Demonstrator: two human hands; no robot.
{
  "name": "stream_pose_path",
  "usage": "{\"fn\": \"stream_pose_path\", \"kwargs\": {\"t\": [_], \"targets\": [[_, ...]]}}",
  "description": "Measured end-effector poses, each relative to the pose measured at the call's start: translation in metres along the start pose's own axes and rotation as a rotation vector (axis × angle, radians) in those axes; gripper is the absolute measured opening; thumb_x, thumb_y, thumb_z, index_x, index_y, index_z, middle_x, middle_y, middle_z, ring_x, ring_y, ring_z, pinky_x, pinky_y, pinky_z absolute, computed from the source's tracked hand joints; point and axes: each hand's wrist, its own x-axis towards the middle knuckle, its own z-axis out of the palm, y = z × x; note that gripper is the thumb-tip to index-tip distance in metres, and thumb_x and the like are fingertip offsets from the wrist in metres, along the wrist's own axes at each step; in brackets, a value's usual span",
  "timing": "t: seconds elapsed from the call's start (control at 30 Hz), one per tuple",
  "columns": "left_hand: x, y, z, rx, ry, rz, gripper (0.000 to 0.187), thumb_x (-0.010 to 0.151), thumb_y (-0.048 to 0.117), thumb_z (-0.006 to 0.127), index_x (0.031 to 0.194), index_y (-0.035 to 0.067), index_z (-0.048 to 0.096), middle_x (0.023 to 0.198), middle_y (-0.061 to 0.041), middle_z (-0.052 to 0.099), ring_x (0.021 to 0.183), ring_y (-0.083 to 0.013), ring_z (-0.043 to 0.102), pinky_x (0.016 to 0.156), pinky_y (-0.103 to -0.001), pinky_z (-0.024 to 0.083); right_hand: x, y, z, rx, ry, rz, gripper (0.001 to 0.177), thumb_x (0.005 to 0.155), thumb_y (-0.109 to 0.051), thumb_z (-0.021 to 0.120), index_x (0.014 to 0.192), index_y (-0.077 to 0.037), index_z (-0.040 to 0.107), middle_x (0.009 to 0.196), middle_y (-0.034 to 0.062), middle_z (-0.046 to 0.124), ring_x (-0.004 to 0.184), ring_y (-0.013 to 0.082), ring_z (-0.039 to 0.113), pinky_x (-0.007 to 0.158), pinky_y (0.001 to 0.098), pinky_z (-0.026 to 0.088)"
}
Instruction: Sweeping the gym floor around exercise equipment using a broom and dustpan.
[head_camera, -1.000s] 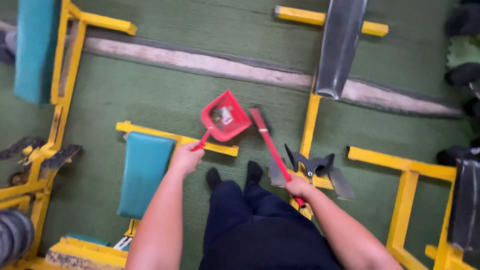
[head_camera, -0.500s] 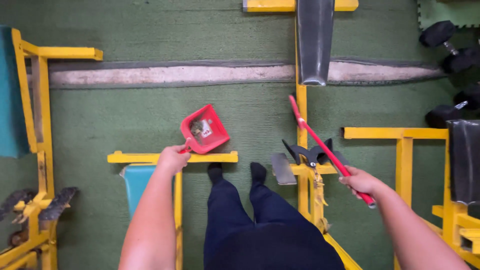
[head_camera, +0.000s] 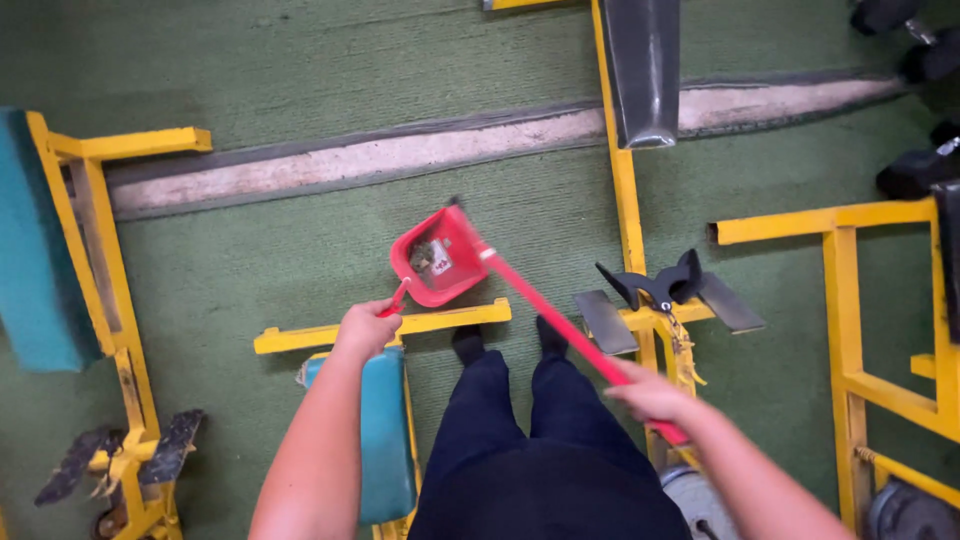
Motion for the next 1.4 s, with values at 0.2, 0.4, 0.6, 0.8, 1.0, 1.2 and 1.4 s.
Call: {"fn": "stream_pose_path", "kwargs": {"t": [0.2,0.4,0.6,0.8,1.0,1.2,1.4], "targets": [[0.036,-0.018,0.008,-0.048,-0.016,-0.011,0.052,0.081,0.014,0.076,0.133,0.010,0.071,0.075,-0.009,0.069,0.056,-0.0143,0.060,0.051,-0.032,0.049,0.054,0.052,-0.065,-0.012,0.261,0.048,0.058,0.093,-0.015,0.061,0.149,-0.018,0.045,0.064,0.0113,0.054,0.042,0.0226,0.050,0.039,0.0389,0.041],[0.004,0.024,0.020,0.035,0.000,0.054,0.051,0.082,0.015,0.075,0.131,0.007,0.069,0.082,-0.009,0.076,0.059,-0.0163,0.068,0.054,-0.033,0.055,0.081,-0.009,0.084,-0.164,0.284,0.140,0.066,0.086,-0.001,0.055,0.149,-0.012,0.038,0.070,0.0076,0.063,0.053,0.0232,0.064,0.048,0.0400,0.053],[0.027,0.010,0.008,0.242,0.046,0.244,0.048,0.084,0.030,0.085,0.125,0.008,0.074,0.081,-0.009,0.076,0.064,-0.0115,0.070,0.062,-0.029,0.054,0.022,-0.002,0.092,-0.015,0.038,-0.035,0.081,0.090,-0.011,0.063,0.161,-0.025,0.026,0.062,0.0114,0.057,0.042,0.0216,0.050,0.039,0.0376,0.041],[0.006,0.041,-0.028,0.287,-0.038,0.064,0.047,0.084,0.028,0.079,0.130,0.016,0.071,0.079,-0.011,0.077,0.060,-0.0148,0.067,0.059,-0.035,0.056,0.000,0.021,0.009,-0.230,0.325,-0.004,0.080,0.089,-0.022,0.068,0.157,-0.035,0.029,0.075,0.0052,0.063,0.051,0.0164,0.057,0.047,0.0332,0.050],[0.001,0.030,0.003,0.295,-0.010,0.188,0.044,0.084,0.025,0.079,0.125,0.008,0.073,0.086,-0.011,0.077,0.061,-0.0178,0.073,0.065,-0.034,0.059,0.129,0.015,-0.009,-0.336,0.456,-0.004,0.038,0.087,-0.021,0.065,0.122,-0.005,0.065,0.092,0.0125,0.072,0.079,0.0251,0.069,0.068,0.0410,0.055],[0.037,0.008,0.009,0.460,0.113,0.474,0.044,0.077,0.027,0.086,0.116,0.009,0.078,0.095,-0.016,0.076,0.074,-0.0215,0.073,0.071,-0.038,0.056,0.160,-0.003,0.149,-0.578,0.307,0.077,0.102,0.076,-0.010,0.073,0.159,-0.005,0.014,0.114,0.0259,0.066,0.099,0.0382,0.068,0.084,0.0436,0.056],[-0.007,0.058,-0.046,0.335,-0.086,0.081,0.047,0.085,0.027,0.075,0.131,0.017,0.071,0.074,-0.011,0.073,0.057,-0.0171,0.066,0.057,-0.035,0.055,-0.001,-0.010,0.057,0.142,0.054,-0.053,0.075,0.089,-0.016,0.066,0.157,-0.022,0.036,0.066,0.0010,0.053,0.043,0.0147,0.043,0.038,0.0322,0.035]]}}
